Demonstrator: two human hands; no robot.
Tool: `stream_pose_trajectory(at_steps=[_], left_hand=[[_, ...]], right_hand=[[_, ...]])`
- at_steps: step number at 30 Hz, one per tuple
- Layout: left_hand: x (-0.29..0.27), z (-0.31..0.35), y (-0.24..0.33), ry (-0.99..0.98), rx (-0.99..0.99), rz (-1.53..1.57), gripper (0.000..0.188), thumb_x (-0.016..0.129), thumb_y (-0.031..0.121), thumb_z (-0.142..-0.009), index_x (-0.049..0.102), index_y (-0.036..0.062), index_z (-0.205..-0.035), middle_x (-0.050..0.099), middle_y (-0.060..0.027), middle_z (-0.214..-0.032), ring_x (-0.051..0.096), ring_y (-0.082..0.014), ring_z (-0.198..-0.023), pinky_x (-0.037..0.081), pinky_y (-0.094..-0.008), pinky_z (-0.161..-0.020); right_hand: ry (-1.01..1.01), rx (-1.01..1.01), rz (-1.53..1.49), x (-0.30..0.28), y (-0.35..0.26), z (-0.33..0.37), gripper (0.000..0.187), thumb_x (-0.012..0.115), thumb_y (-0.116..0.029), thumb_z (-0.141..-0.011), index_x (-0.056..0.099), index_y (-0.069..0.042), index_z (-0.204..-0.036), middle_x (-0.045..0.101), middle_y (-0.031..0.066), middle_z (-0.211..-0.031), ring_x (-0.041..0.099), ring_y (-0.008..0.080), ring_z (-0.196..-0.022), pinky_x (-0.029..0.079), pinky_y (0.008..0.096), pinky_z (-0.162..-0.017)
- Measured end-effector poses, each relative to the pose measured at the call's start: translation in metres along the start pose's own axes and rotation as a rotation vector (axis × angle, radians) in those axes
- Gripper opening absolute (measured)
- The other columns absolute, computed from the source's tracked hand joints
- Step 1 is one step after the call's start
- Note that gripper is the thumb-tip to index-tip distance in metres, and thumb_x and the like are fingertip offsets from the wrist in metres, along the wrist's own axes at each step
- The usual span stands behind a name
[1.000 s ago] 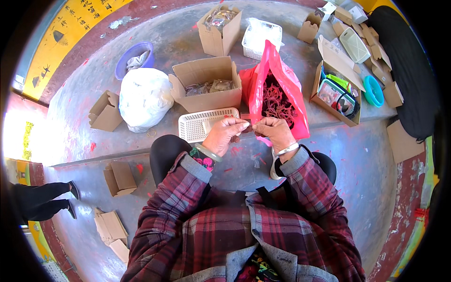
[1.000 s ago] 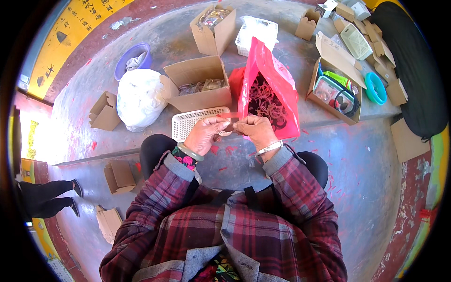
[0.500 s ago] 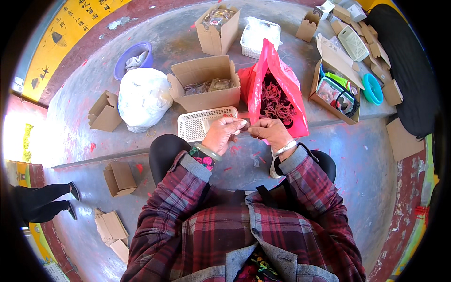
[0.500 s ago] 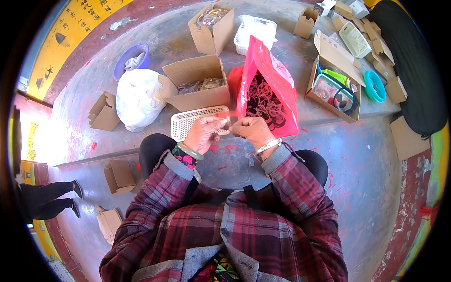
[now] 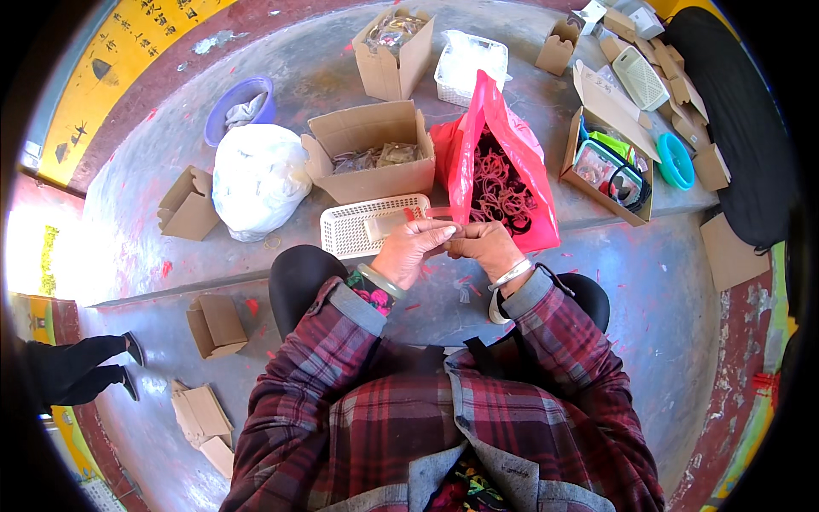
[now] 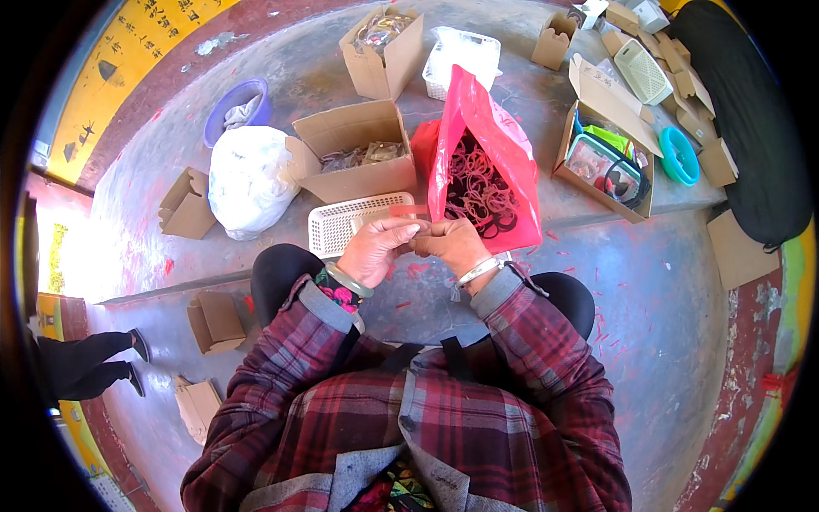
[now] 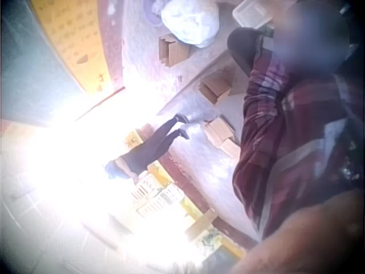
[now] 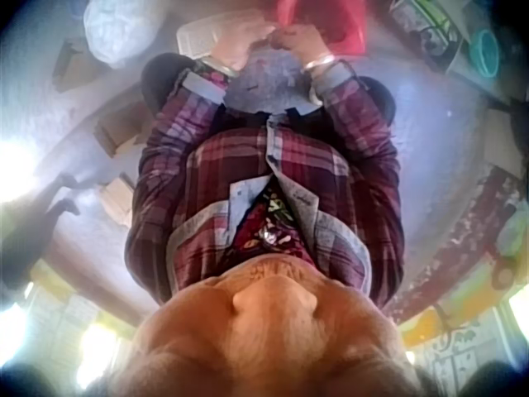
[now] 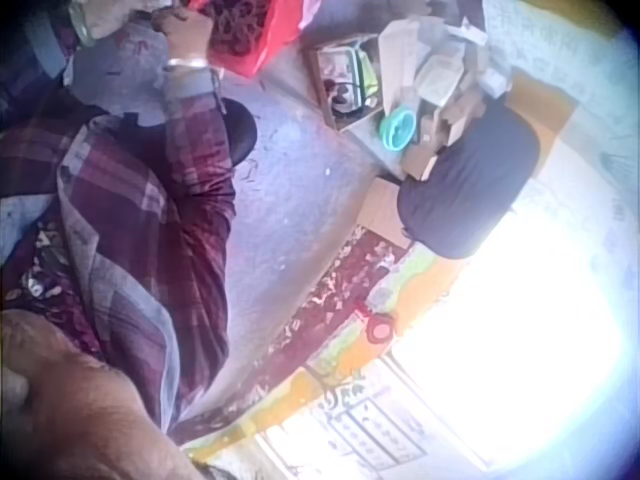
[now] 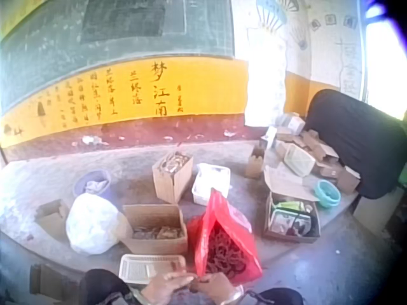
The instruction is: The person sits on the floor and repeatedly picks up small red cords from a pink bag, untangles them, and places them into a white basket. The person handles the cords one at a time throughout the clip.
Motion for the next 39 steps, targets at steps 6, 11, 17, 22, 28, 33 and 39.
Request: stream_pose_trajectory(at_steps=[6, 11, 17, 22, 28, 33, 39], left_hand=[[0.0, 0.001, -0.003, 0.0, -0.03, 0.056, 0.023, 0.06, 0.013, -0.083, 0.061, -0.0039, -0.099, 0.063, -0.011, -0.094, 0.059, -0.0194, -0.085, 0.046, -0.0334, -0.081], [-0.006, -0.001, -0.005, 0.038, -0.045, 0.132, 0.025, 0.061, 0.013, -0.082, 0.059, -0.0061, -0.099, 0.062, -0.0126, -0.098, 0.059, -0.0213, -0.09, 0.044, -0.0327, -0.084], [-0.008, -0.002, -0.008, 0.052, -0.046, 0.201, 0.025, 0.062, 0.011, -0.08, 0.059, -0.0066, -0.098, 0.062, -0.0137, -0.097, 0.059, -0.0213, -0.091, 0.045, -0.0317, -0.083], [-0.006, -0.002, -0.007, 0.031, -0.042, 0.228, 0.024, 0.062, 0.011, -0.08, 0.06, -0.0062, -0.097, 0.063, -0.0122, -0.094, 0.06, -0.0201, -0.087, 0.045, -0.0299, -0.08], [-0.002, -0.001, -0.007, 0.027, -0.066, 0.239, 0.024, 0.061, 0.011, -0.081, 0.06, -0.0063, -0.098, 0.063, -0.0124, -0.093, 0.06, -0.0201, -0.087, 0.046, -0.03, -0.079], [0.001, 0.0, -0.005, 0.014, -0.062, 0.239, 0.023, 0.061, 0.01, -0.081, 0.059, -0.0069, -0.097, 0.063, -0.0127, -0.094, 0.06, -0.0196, -0.087, 0.047, -0.0296, -0.079], [-0.016, -0.003, 0.004, 0.152, 0.069, 0.005, 0.019, 0.06, 0.008, -0.081, 0.061, -0.0066, -0.094, 0.064, -0.0109, -0.088, 0.061, -0.0163, -0.081, 0.047, -0.026, -0.075]], right_hand=[[-0.011, 0.015, 0.004, 0.003, 0.001, 0.0, 0.019, 0.066, -0.014, -0.074, 0.067, 0.004, -0.081, 0.061, 0.0029, -0.067, 0.053, 0.0073, -0.064, 0.043, 0.0223, -0.062], [-0.043, 0.032, 0.099, 0.008, 0.0, 0.002, 0.015, 0.067, -0.012, -0.074, 0.067, 0.002, -0.08, 0.062, 0.0044, -0.068, 0.054, 0.0091, -0.063, 0.043, 0.0234, -0.061], [-0.07, 0.019, 0.093, 0.01, 0.007, -0.001, 0.019, 0.066, -0.016, -0.073, 0.068, 0.001, -0.081, 0.062, 0.0052, -0.066, 0.054, 0.0086, -0.064, 0.043, 0.0233, -0.062], [-0.067, 0.019, 0.112, 0.01, 0.004, 0.0, 0.019, 0.066, -0.016, -0.073, 0.069, 0.0, -0.083, 0.063, 0.0057, -0.068, 0.055, 0.0087, -0.065, 0.044, 0.0234, -0.063], [-0.078, 0.003, 0.113, 0.01, 0.002, 0.001, 0.021, 0.067, -0.017, -0.074, 0.069, -0.001, -0.086, 0.064, 0.0062, -0.071, 0.056, 0.0088, -0.066, 0.044, 0.0236, -0.064], [-0.108, 0.074, 0.097, 0.013, 0.004, 0.001, 0.022, 0.068, -0.015, -0.073, 0.068, -0.001, -0.089, 0.065, 0.005, -0.073, 0.057, 0.0089, -0.067, 0.045, 0.0241, -0.064], [0.068, -0.093, 0.337, -0.003, -0.028, 0.007, 0.021, 0.07, -0.009, -0.071, 0.064, 0.004, -0.086, 0.062, 0.0028, -0.074, 0.055, 0.0084, -0.068, 0.045, 0.0234, -0.063]])
Point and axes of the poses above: each hand's wrist, its own z-axis away from the middle knuckle, its own x-axis out of the palm, y = z × x, the point moved 7 cm from there along -z, towards the middle knuckle
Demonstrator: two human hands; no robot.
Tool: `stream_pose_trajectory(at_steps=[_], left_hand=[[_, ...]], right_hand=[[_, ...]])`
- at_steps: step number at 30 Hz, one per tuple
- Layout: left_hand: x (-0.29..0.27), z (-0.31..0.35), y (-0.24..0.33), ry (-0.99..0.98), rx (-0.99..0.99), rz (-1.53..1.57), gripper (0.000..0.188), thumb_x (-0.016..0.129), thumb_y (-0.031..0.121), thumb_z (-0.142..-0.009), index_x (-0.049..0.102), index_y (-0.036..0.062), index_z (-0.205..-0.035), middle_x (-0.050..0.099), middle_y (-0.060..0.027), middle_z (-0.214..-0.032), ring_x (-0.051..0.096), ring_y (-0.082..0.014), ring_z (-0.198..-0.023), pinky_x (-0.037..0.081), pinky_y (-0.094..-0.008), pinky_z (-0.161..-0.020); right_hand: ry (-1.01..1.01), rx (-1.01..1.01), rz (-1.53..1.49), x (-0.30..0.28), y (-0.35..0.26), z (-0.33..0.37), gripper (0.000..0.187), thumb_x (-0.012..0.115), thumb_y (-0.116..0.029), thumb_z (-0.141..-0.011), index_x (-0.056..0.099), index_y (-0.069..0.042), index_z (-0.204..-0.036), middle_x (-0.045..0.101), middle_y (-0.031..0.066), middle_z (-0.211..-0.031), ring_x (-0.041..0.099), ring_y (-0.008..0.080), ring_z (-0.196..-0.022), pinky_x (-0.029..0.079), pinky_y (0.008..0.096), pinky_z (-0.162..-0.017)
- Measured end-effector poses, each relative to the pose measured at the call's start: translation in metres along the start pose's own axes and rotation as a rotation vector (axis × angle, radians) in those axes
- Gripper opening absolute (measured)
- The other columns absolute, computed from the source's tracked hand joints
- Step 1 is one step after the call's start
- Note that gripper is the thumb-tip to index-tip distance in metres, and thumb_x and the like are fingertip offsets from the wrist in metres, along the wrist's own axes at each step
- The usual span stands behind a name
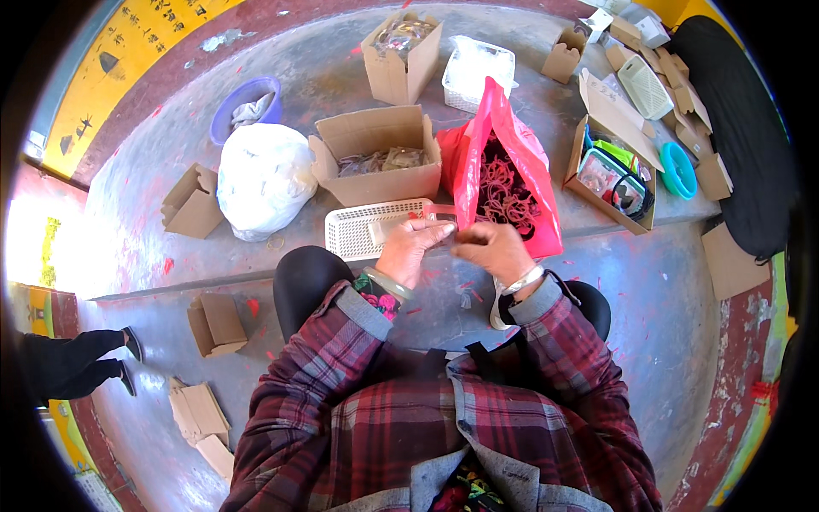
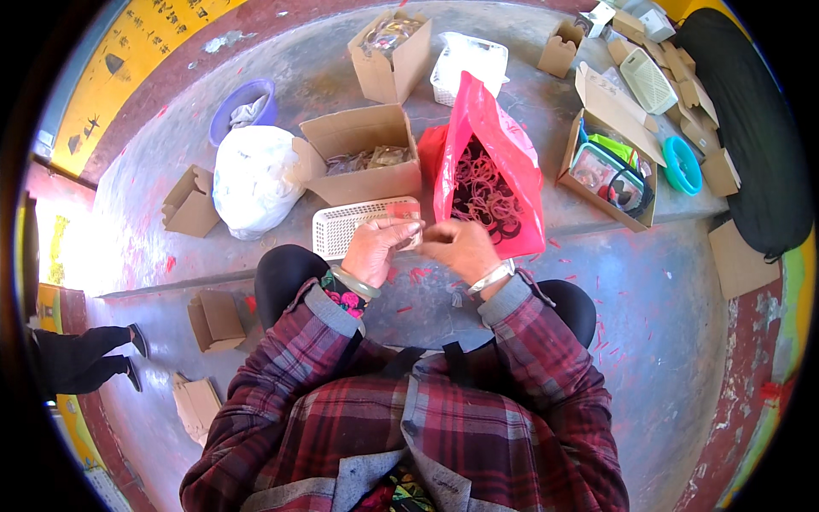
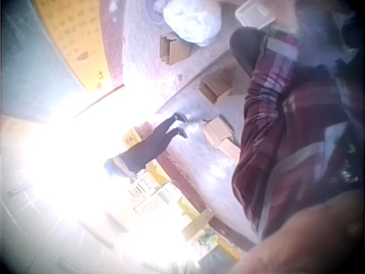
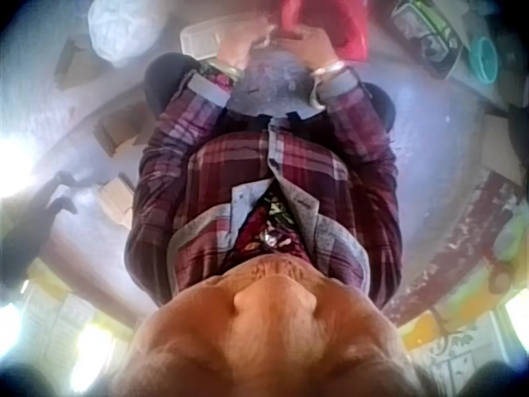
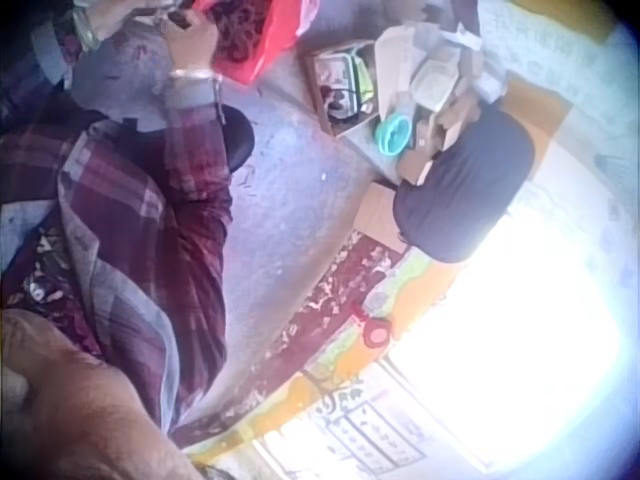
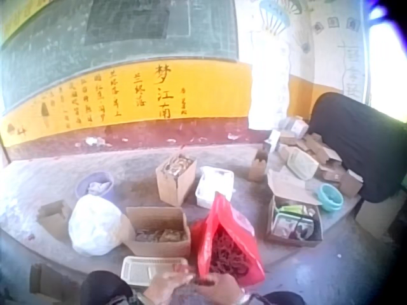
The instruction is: The person sits on the floor and repeatedly picks up small red cords from a pink bag, untangles them, and places them into a white basket. The person handles the cords one at a time throughout the clip.
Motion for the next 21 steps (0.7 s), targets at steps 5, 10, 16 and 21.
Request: stream_pose_trajectory(at_steps=[5, 10, 16, 21], left_hand=[[0.0, 0.004, 0.011, 0.074, 0.05, -0.247, 0.017, 0.06, 0.007, -0.08, 0.064, -0.0047, -0.092, 0.065, -0.0073, -0.084, 0.059, -0.0106, -0.076, 0.045, -0.022, -0.07], [0.015, 0.008, 0.012, 0.053, 0.148, -0.46, 0.016, 0.063, 0.007, -0.078, 0.067, -0.0025, -0.089, 0.065, -0.0035, -0.077, 0.055, -0.0064, -0.066, 0.045, -0.021, -0.061], [0.02, 0.01, 0.014, 0.086, 0.302, -0.809, 0.015, 0.063, 0.01, -0.077, 0.068, 0.0019, -0.088, 0.066, -0.0079, -0.069, 0.057, -0.0063, -0.062, 0.046, -0.0233, -0.056], [0.021, 0.007, 0.009, 0.053, 0.234, -1.0, 0.016, 0.061, 0.01, -0.078, 0.066, 0.0013, -0.091, 0.067, -0.0078, -0.076, 0.057, -0.0073, -0.071, 0.046, -0.024, -0.066]], right_hand=[[0.314, -0.448, 0.226, -0.025, -0.05, 0.017, 0.022, 0.068, -0.007, -0.069, 0.063, -0.003, -0.09, 0.059, 0.0098, -0.083, 0.059, 0.022, -0.071, 0.047, 0.0304, -0.062], [0.306, -0.62, 0.437, -0.006, -0.06, 0.023, 0.021, 0.066, -0.005, -0.069, 0.063, -0.005, -0.09, 0.058, 0.0102, -0.082, 0.058, 0.0276, -0.074, 0.048, 0.034, -0.063], [0.324, -0.507, 0.513, -0.002, -0.051, 0.025, 0.012, 0.062, -0.007, -0.072, 0.062, -0.007, -0.084, 0.054, 0.0096, -0.075, 0.057, 0.029, -0.071, 0.047, 0.0368, -0.061], [0.322, -0.621, 0.511, 0.004, -0.051, 0.023, 0.006, 0.061, -0.007, -0.072, 0.059, -0.005, -0.078, 0.054, 0.0099, -0.075, 0.058, 0.0295, -0.069, 0.046, 0.0378, -0.057]])
Point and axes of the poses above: each hand's wrist, its own z-axis away from the middle knuckle, its own x-axis out of the palm, y = z × x, the point moved 7 cm from there along -z, towards the middle knuckle
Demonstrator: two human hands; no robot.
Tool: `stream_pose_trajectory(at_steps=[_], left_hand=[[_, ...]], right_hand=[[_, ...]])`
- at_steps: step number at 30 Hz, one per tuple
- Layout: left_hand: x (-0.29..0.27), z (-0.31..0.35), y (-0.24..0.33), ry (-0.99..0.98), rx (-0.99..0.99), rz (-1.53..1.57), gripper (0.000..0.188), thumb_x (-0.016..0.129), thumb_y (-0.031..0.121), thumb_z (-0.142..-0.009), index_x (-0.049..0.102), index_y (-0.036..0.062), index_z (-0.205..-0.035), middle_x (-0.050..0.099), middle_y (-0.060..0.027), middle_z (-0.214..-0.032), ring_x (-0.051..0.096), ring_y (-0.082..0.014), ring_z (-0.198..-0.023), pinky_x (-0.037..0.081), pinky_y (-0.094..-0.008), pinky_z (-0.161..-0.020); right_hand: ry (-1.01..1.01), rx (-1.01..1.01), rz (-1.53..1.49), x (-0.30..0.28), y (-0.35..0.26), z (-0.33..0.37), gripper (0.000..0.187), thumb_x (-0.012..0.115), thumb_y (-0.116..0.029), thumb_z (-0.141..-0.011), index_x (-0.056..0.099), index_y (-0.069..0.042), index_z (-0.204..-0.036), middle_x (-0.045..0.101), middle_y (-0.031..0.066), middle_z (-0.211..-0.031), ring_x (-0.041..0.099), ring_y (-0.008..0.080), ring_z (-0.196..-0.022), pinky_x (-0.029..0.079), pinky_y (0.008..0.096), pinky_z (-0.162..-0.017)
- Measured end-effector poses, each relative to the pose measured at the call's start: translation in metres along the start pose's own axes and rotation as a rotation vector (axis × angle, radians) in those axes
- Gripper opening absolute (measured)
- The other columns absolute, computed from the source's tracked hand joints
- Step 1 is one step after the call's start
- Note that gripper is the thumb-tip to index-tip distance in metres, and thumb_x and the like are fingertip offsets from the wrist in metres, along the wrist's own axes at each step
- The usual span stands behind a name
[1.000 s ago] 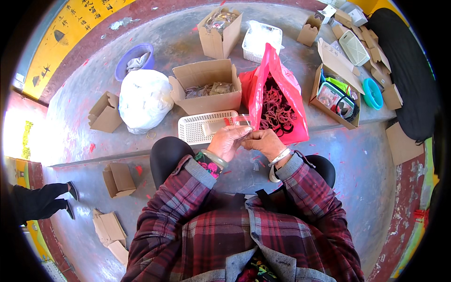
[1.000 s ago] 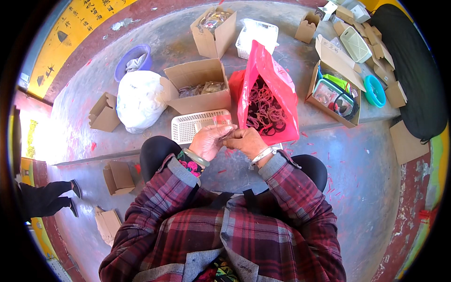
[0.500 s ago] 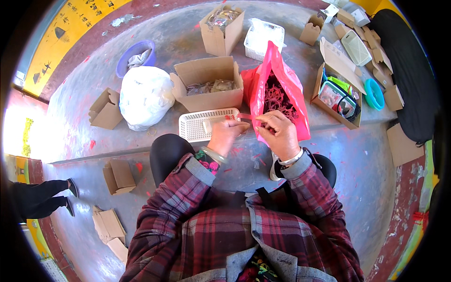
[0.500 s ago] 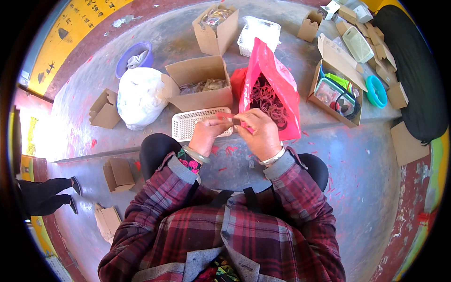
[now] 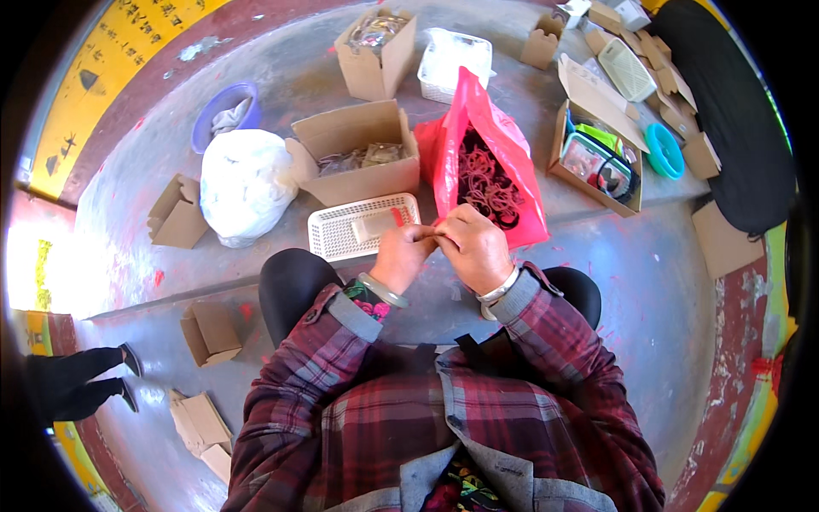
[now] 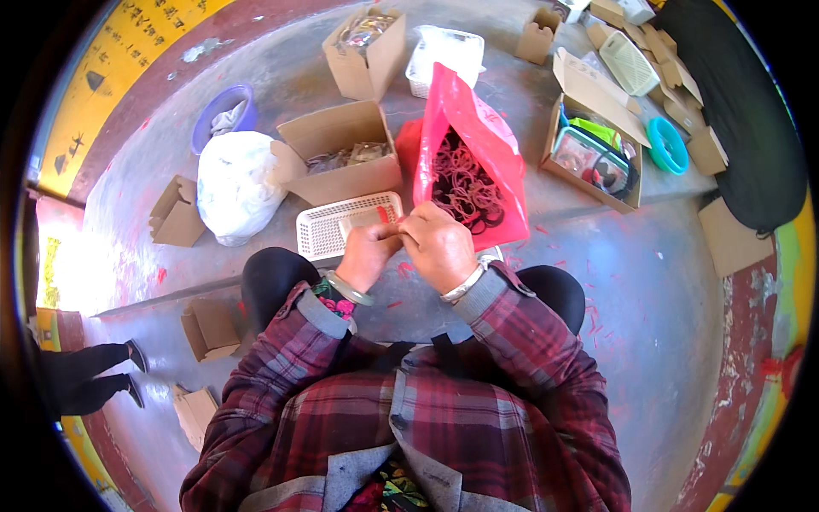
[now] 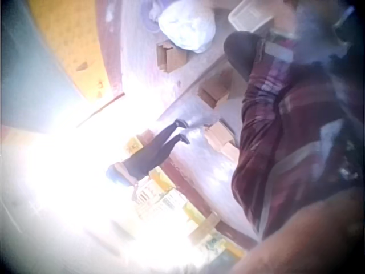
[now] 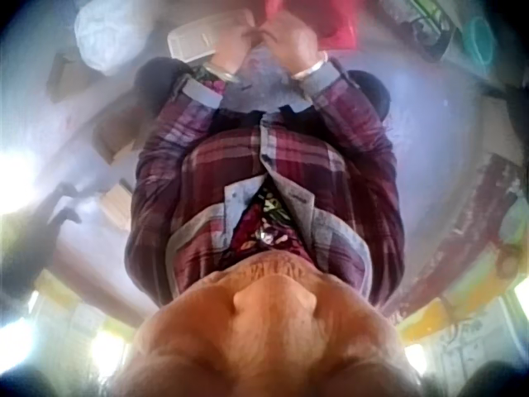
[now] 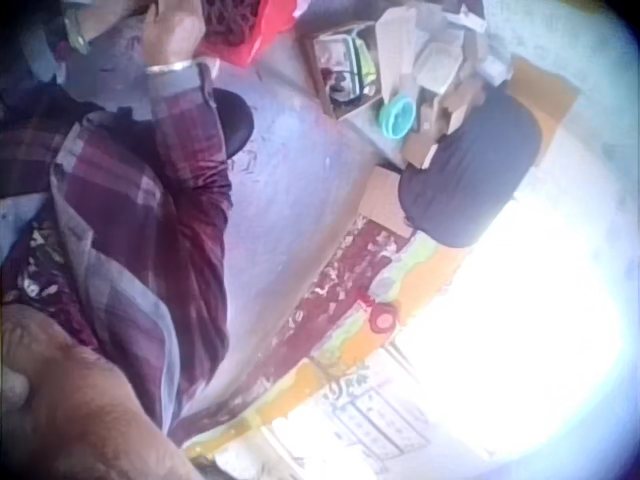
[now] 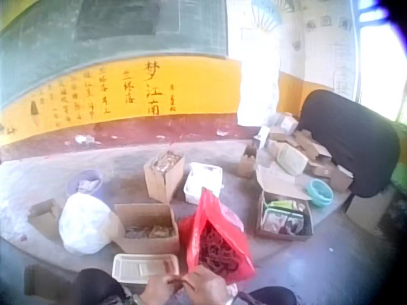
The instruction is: The person sits on the floor and repeatedly picks up small red cords from a pink bag, untangles them, and places them into a white basket. The person handles the cords one at a time throughout the clip.
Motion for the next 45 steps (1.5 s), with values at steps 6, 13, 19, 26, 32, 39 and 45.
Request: stream_pose_trajectory(at_steps=[6, 13, 19, 26, 32, 39, 45], left_hand=[[0.004, -0.001, 0.001, -0.052, 0.132, 0.077, 0.023, 0.062, 0.02, -0.078, 0.065, 0.0008, -0.09, 0.065, -0.0111, -0.071, 0.061, -0.0136, -0.065, 0.045, -0.029, -0.059], [0.015, -0.003, -0.011, -0.242, 0.054, 0.101, 0.02, 0.064, 0.016, -0.077, 0.065, 0.0012, -0.089, 0.065, -0.009, -0.074, 0.06, -0.0122, -0.068, 0.046, -0.0273, -0.063], [0.023, -0.002, -0.02, -0.299, 0.017, 0.152, 0.015, 0.065, 0.009, -0.074, 0.066, 0.0018, -0.087, 0.065, -0.0064, -0.074, 0.059, -0.0103, -0.069, 0.046, -0.0264, -0.063], [0.027, 0.002, -0.011, -0.344, 0.06, 0.132, 0.016, 0.062, 0.003, -0.076, 0.064, 0.0002, -0.091, 0.066, -0.0054, -0.081, 0.058, -0.0097, -0.077, 0.047, -0.0258, -0.069], [0.032, 0.001, -0.025, -0.384, 0.067, 0.175, 0.016, 0.061, 0.004, -0.078, 0.063, 0.001, -0.093, 0.065, -0.0041, -0.081, 0.057, -0.0092, -0.077, 0.046, -0.0256, -0.07], [0.039, 0.007, -0.035, -0.449, -0.079, 0.168, 0.019, 0.062, 0.005, -0.077, 0.063, 0.0018, -0.096, 0.065, -0.0035, -0.084, 0.058, -0.0094, -0.076, 0.046, -0.0242, -0.069], [0.04, 0.005, -0.036, -0.443, -0.009, 0.102, 0.023, 0.065, 0.009, -0.075, 0.062, 0.0015, -0.097, 0.065, -0.0058, -0.085, 0.059, -0.0114, -0.08, 0.047, -0.026, -0.072]], right_hand=[[-0.013, 0.109, 0.055, -0.003, 0.004, 0.002, 0.004, 0.06, -0.003, -0.072, 0.058, -0.004, -0.076, 0.057, 0.0107, -0.075, 0.058, 0.0293, -0.066, 0.046, 0.0347, -0.056], [-0.096, 0.213, -0.177, 0.005, 0.017, 0.006, 0.012, 0.062, -0.005, -0.07, 0.063, -0.002, -0.081, 0.059, 0.0116, -0.072, 0.06, 0.0243, -0.062, 0.047, 0.031, -0.056], [-0.251, 0.207, -0.186, 0.013, 0.027, 0.008, 0.011, 0.062, -0.017, -0.07, 0.066, -0.007, -0.073, 0.06, 0.0117, -0.075, 0.059, 0.0306, -0.067, 0.047, 0.0376, -0.058], [-0.32, 0.224, -0.16, 0.016, 0.032, 0.01, 0.014, 0.061, -0.02, -0.068, 0.066, -0.007, -0.072, 0.06, 0.0115, -0.07, 0.059, 0.0306, -0.064, 0.046, 0.0381, -0.057], [-0.309, 0.198, -0.156, 0.015, 0.023, 0.009, 0.012, 0.06, -0.019, -0.067, 0.065, -0.008, -0.068, 0.06, 0.0108, -0.067, 0.059, 0.0291, -0.062, 0.046, 0.0376, -0.054], [-0.451, 0.171, -0.121, 0.022, 0.027, 0.015, 0.012, 0.057, -0.018, -0.066, 0.065, -0.009, -0.065, 0.06, 0.0073, -0.061, 0.059, 0.0264, -0.059, 0.046, 0.0364, -0.054], [-0.454, 0.238, -0.211, 0.021, 0.024, 0.016, 0.013, 0.056, -0.02, -0.066, 0.065, -0.01, -0.065, 0.059, 0.0091, -0.06, 0.058, 0.0281, -0.057, 0.046, 0.0375, -0.054]])
Point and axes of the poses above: each hand's wrist, its own z-axis away from the middle knuckle, its own x-axis out of the palm, y = z × x, the point moved 7 cm from there along -z, towards the middle knuckle
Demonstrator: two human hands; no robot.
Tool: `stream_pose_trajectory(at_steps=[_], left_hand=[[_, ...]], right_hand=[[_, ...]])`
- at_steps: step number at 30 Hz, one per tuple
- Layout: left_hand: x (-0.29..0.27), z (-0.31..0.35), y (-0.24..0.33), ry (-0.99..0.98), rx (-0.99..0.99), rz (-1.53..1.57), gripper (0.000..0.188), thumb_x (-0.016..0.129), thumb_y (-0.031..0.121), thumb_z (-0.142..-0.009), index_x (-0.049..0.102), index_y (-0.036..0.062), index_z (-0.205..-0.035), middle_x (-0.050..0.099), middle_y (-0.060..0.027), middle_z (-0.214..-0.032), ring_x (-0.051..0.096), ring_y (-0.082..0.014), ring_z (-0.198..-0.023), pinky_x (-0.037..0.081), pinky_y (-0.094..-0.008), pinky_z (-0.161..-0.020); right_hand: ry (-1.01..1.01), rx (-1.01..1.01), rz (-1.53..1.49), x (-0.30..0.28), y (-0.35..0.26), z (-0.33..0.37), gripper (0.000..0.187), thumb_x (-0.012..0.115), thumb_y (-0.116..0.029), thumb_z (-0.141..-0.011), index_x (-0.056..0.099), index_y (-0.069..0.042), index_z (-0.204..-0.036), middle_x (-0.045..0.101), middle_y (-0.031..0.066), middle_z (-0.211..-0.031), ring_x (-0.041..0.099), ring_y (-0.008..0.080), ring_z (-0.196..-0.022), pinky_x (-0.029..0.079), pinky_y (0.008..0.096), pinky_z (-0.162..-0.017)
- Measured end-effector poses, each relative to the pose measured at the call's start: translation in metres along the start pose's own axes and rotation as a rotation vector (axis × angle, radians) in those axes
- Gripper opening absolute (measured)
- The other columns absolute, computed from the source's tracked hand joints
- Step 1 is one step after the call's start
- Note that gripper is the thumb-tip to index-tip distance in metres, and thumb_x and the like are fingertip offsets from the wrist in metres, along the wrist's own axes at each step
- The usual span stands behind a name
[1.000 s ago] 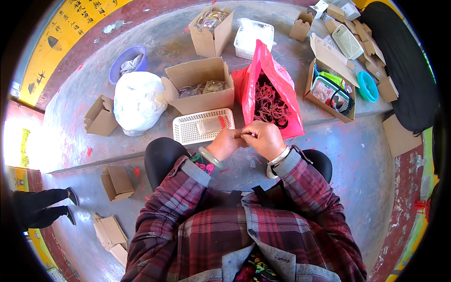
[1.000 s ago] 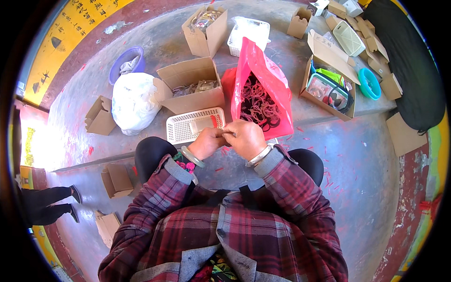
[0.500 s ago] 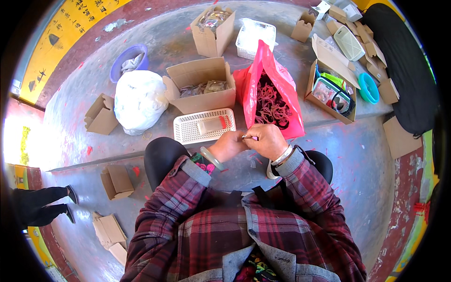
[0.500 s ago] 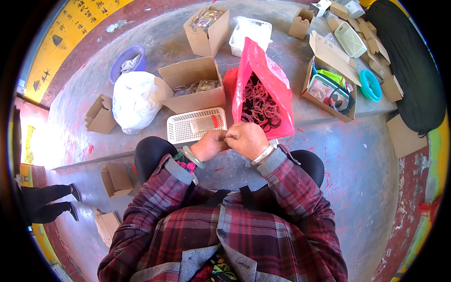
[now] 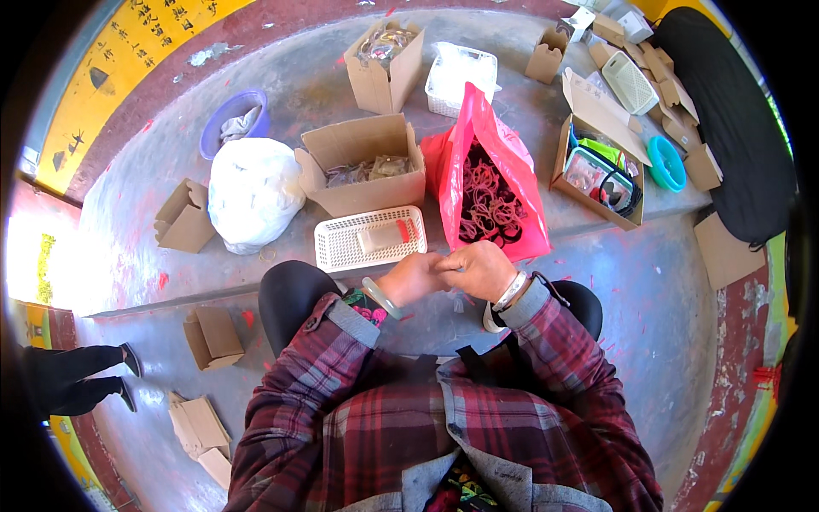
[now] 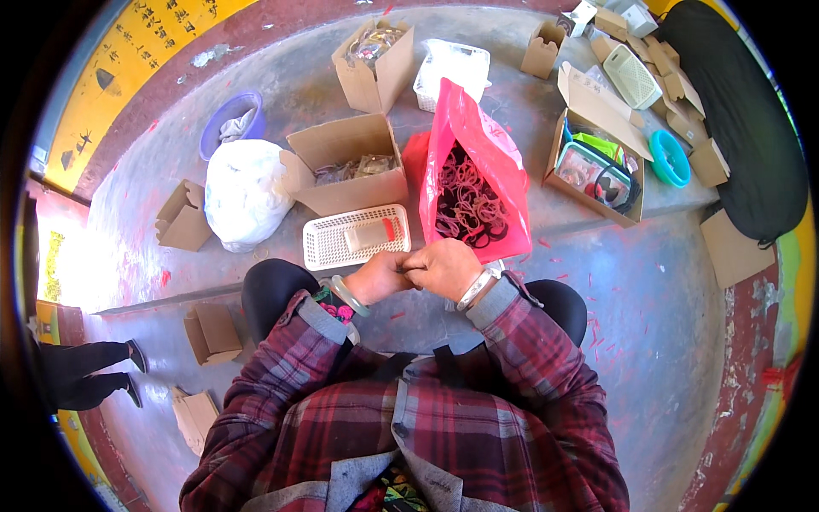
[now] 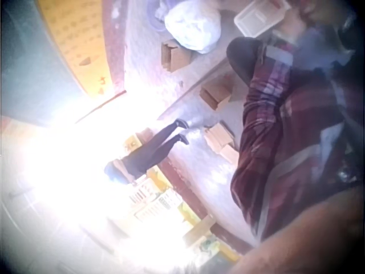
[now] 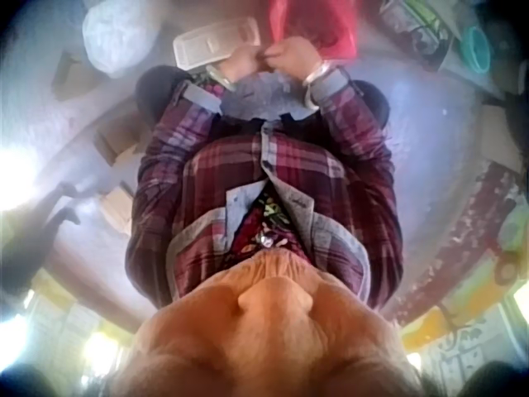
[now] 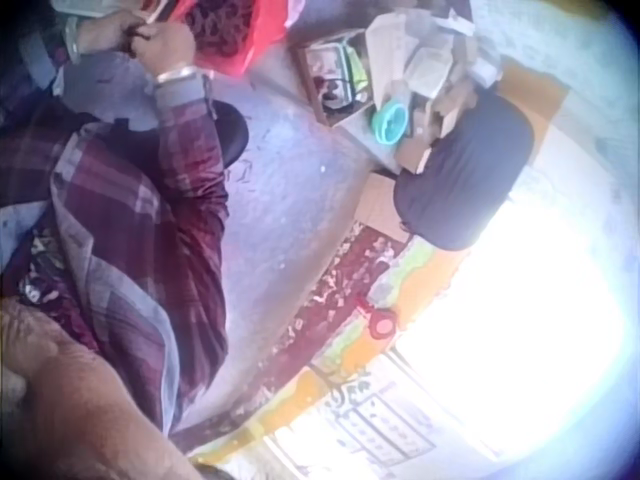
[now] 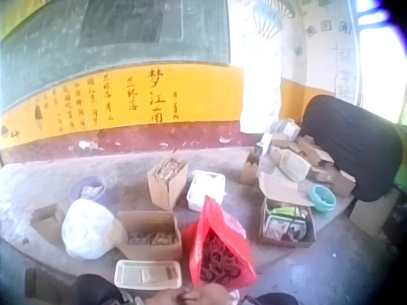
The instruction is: The person sits on the floor and repeatedly picks up small red cords from a pink bag, untangles them, and places them into a white basket. The person handles the cords one at a time throughout the clip.
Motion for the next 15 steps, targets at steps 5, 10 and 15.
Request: stream_pose_trajectory(at_steps=[5, 10, 15], left_hand=[[0.001, -0.003, -0.015, 0.055, 0.104, 0.103, 0.031, 0.069, 0.023, -0.074, 0.061, 0.0022, -0.096, 0.065, -0.0098, -0.087, 0.061, -0.0152, -0.081, 0.047, -0.0288, -0.071], [0.003, 0.0, 0.008, -0.026, 0.046, -0.123, 0.032, 0.069, 0.008, -0.074, 0.058, 0.0029, -0.104, 0.063, -0.0042, -0.097, 0.056, -0.0104, -0.09, 0.046, -0.0267, -0.08], [0.009, -0.001, 0.001, -0.053, 0.058, -0.014, 0.035, 0.07, 0.009, -0.073, 0.057, 0.0023, -0.105, 0.063, -0.0049, -0.098, 0.055, -0.0106, -0.09, 0.045, -0.027, -0.081]], right_hand=[[-0.038, 0.0, 0.053, 0.007, 0.005, -0.001, 0.014, 0.056, -0.02, -0.067, 0.064, -0.009, -0.068, 0.057, 0.0124, -0.062, 0.057, 0.0299, -0.057, 0.045, 0.0384, -0.053], [-0.062, 0.078, -0.063, 0.003, -0.003, 0.0, 0.016, 0.056, -0.021, -0.068, 0.063, -0.007, -0.068, 0.056, 0.0139, -0.063, 0.056, 0.0312, -0.057, 0.044, 0.0387, -0.053], [-0.164, 0.058, 0.022, 0.009, 0.002, 0.001, 0.017, 0.055, -0.022, -0.068, 0.063, -0.007, -0.068, 0.057, 0.0148, -0.065, 0.056, 0.0318, -0.058, 0.043, 0.0394, -0.053]])
Point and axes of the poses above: each hand's wrist, its own z-axis away from the middle knuckle, its own x-axis out of the palm, y = z × x, the point moved 7 cm from there along -z, towards the middle knuckle
